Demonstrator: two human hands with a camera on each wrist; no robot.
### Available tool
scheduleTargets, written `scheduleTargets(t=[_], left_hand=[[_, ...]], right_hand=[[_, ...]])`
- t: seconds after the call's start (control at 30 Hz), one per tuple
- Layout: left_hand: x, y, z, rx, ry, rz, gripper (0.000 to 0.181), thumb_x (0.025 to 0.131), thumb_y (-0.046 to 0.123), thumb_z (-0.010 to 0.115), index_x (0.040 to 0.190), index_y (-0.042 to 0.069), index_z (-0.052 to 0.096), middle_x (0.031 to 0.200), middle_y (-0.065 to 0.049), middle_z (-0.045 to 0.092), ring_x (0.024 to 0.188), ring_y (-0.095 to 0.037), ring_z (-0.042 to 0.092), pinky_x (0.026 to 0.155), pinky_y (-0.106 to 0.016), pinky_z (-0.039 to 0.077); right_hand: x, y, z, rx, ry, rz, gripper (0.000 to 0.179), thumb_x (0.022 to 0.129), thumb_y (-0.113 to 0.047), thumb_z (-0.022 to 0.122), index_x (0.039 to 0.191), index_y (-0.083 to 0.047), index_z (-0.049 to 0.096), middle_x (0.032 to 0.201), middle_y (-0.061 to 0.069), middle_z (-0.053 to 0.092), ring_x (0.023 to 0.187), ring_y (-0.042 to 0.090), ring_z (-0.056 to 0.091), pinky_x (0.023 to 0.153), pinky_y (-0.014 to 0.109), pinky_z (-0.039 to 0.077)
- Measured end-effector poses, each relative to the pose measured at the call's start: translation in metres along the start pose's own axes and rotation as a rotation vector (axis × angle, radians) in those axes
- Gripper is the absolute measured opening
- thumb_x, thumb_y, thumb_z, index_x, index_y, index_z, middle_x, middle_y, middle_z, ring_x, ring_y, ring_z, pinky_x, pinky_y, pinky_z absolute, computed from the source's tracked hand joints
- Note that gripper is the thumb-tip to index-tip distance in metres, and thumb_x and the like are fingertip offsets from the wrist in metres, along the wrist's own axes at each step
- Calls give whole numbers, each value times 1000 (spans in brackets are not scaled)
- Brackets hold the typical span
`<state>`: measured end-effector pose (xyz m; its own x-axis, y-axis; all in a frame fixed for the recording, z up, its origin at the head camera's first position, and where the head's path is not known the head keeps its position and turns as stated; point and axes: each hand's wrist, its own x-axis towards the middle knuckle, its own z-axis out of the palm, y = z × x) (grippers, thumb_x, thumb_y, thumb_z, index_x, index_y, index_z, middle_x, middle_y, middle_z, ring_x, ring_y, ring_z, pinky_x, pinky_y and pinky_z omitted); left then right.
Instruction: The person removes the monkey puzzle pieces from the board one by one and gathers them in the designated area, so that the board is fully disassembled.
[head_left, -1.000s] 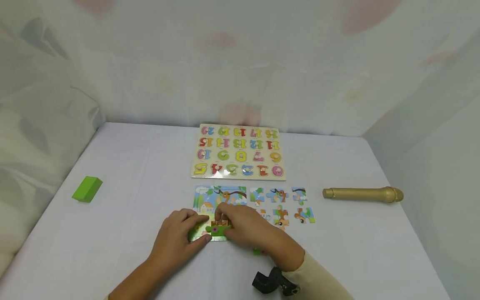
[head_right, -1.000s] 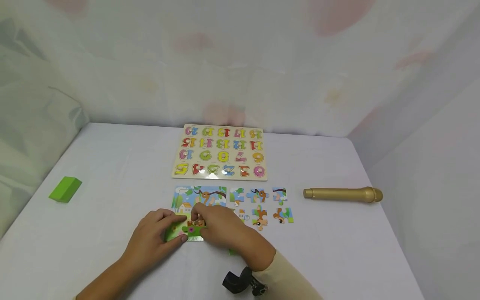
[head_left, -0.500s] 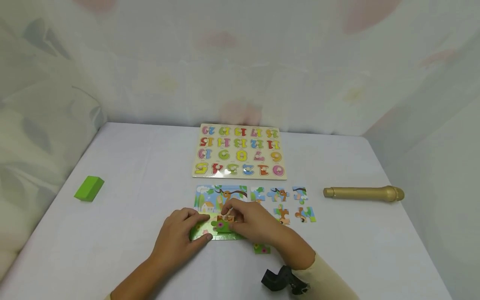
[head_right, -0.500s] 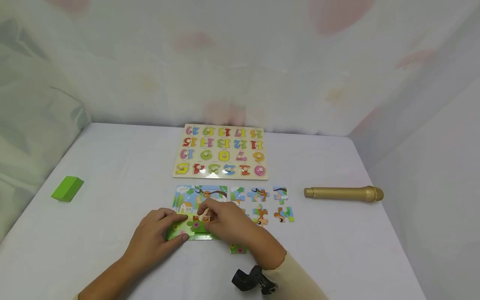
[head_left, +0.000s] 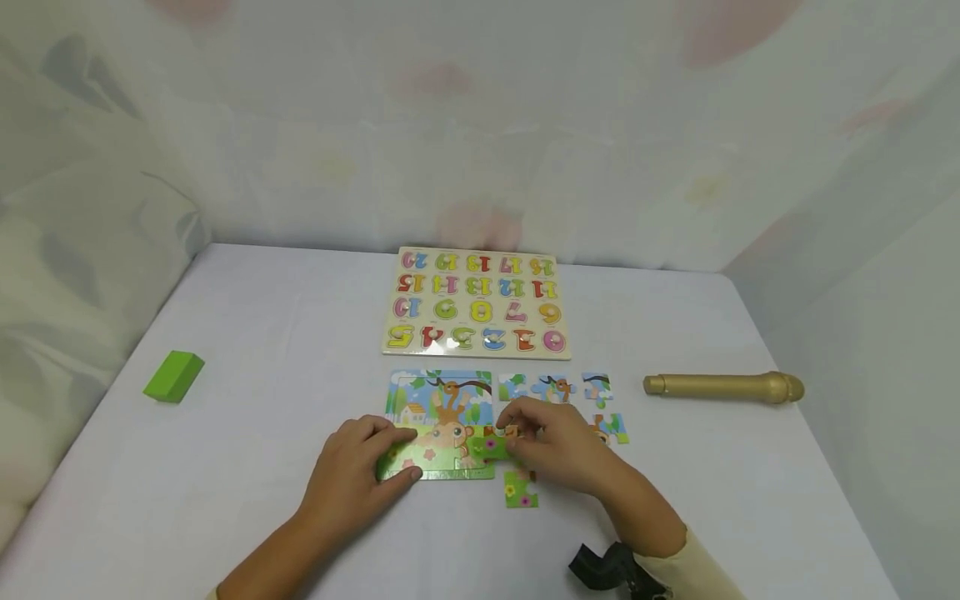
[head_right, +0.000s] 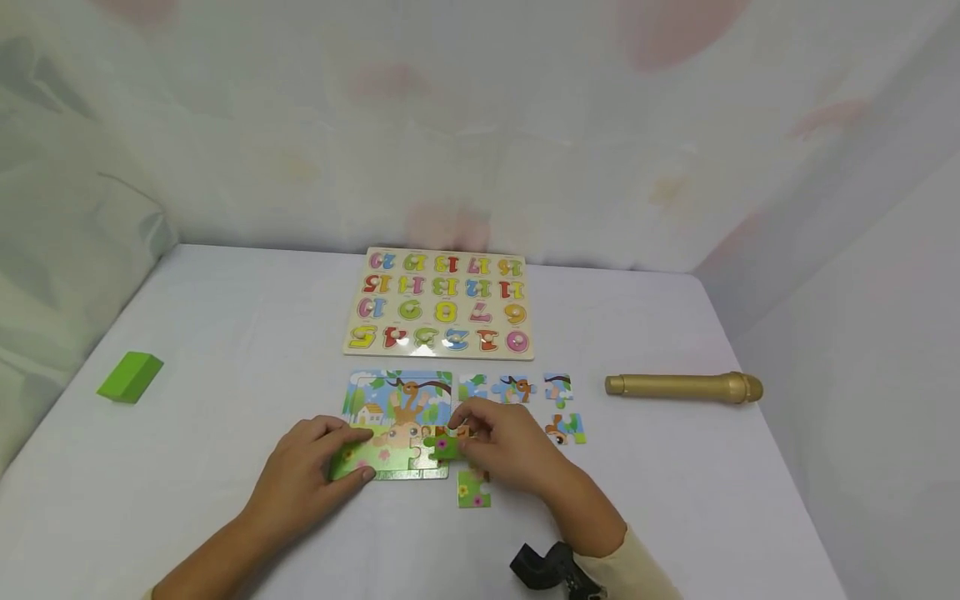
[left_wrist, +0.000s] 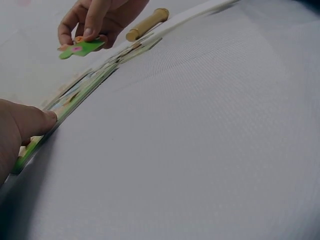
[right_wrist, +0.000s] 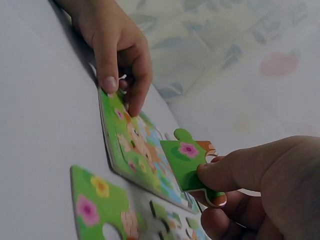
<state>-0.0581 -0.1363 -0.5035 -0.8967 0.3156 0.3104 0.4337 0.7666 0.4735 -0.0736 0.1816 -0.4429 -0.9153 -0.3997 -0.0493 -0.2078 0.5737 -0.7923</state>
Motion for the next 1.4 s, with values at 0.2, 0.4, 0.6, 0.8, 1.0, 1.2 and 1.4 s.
scheduleTargets(t=[0.2,0.4,0.6,0.8,1.0,1.2,1.4], left_hand=[[2,1,1,-15,-2,3,44,78,36,94,118,21,81,107,7,65,95,-14,55,79,-38,44],[0,-1,0,-9,-4,-6,46,78,37,94,119,22,81,108,8,64,95,-14,55,79,-38,45],[-1,-2,-3,-8,4,-2,47,77,36,95,119,21,81,108,8,64,94,-14,53,79,-38,44],[0,0,-2,-15,7,2,47,77,36,95,119,21,81,107,8,64,93,-13,53,78,-37,43],[0,1,-1,-29,16,14,47,77,35,95,119,21,81,106,8,64,92,-13,53,77,-36,43],[0,2,0,-23,8,8,46,78,35,94,119,21,81,107,9,64,93,-12,52,77,-36,43],[0,2,-1,-18,10,3,45,78,35,94,119,21,81,107,9,63,93,-12,53,78,-37,43]], right_hand=[[-19,16,-11,-46,45,50,19,97,-11,75,106,-28,74,84,-11,62,77,10,56,66,27,47],[-38,30,-23,-80,84,45,20,95,-10,77,104,-27,74,86,-12,63,81,9,57,72,28,47],[-53,41,-25,-64,98,77,19,94,-8,78,103,-24,74,83,-11,60,77,8,55,68,26,46],[-66,50,-25,-73,131,73,24,91,-3,80,103,-24,75,76,-11,56,70,6,52,62,25,45],[-73,54,-24,-96,161,46,23,91,-5,82,103,-25,79,87,-13,65,70,6,53,62,25,47],[-75,54,-23,-135,173,25,27,88,-6,85,106,-26,80,88,-15,63,70,4,52,62,24,46],[-75,54,-19,-170,198,25,29,83,-6,89,103,-26,81,95,-16,68,72,5,55,64,23,47]])
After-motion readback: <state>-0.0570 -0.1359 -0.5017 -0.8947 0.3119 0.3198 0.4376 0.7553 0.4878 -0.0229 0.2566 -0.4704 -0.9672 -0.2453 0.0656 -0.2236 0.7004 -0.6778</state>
